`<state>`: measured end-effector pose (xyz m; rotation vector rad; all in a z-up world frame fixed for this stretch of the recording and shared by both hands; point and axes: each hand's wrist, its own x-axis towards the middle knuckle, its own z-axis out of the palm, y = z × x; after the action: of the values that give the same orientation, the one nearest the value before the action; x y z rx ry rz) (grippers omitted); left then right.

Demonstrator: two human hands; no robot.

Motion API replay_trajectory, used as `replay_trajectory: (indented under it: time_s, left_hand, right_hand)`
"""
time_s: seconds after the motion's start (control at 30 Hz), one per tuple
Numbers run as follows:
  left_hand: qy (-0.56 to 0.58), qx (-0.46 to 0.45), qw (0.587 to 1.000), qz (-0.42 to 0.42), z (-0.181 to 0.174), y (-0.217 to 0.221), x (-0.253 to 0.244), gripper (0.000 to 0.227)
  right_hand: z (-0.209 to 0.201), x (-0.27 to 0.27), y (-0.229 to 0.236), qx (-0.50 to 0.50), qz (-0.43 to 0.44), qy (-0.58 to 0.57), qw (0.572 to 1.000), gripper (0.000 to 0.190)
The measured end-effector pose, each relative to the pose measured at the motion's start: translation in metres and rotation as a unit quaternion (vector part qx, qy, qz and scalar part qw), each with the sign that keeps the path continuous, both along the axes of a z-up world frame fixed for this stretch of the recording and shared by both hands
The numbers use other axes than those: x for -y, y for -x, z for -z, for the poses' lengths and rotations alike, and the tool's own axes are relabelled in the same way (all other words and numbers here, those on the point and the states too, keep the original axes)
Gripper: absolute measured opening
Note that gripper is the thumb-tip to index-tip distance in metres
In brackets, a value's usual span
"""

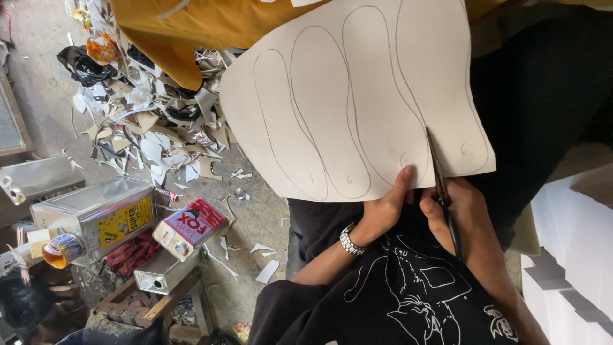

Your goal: Cutting out shoe sole patterns from a white material sheet using scissors

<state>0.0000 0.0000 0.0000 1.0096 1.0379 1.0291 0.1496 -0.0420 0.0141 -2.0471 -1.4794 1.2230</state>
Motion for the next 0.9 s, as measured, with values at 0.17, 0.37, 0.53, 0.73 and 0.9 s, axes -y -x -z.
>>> replay_trajectory:
  time_s: [0.17,0.37,0.53,0.73,0.9]
  left_hand:
    - [0.075,-0.042,0.996,0.013,0.012,-0.006,0.017,0.028]
    - [0.064,-0.077,0.995,0.023,0.014,-0.002,0.013,0.031]
    - [0.068,-0.065,0.995,0.016,0.017,-0.002,0.015,0.029]
    - [0.066,-0.034,0.997,0.002,0.006,-0.001,0.009,0.03]
    - [0.077,-0.021,0.997,0.005,0.008,-0.002,0.009,0.03]
  right_hand:
    - [-0.023,-0.019,-0.001,-0.097,-0.013,-0.03,0.995,0.067]
    - [-0.032,-0.029,-0.006,-0.033,-0.021,0.081,0.996,0.058]
    - [-0.017,-0.026,-0.008,-0.024,-0.036,0.049,0.998,0.056]
    - [-0.024,-0.031,-0.003,-0.039,-0.018,0.011,0.999,0.058]
    - [-0.024,-0.026,-0.003,-0.05,-0.015,0.043,0.998,0.052]
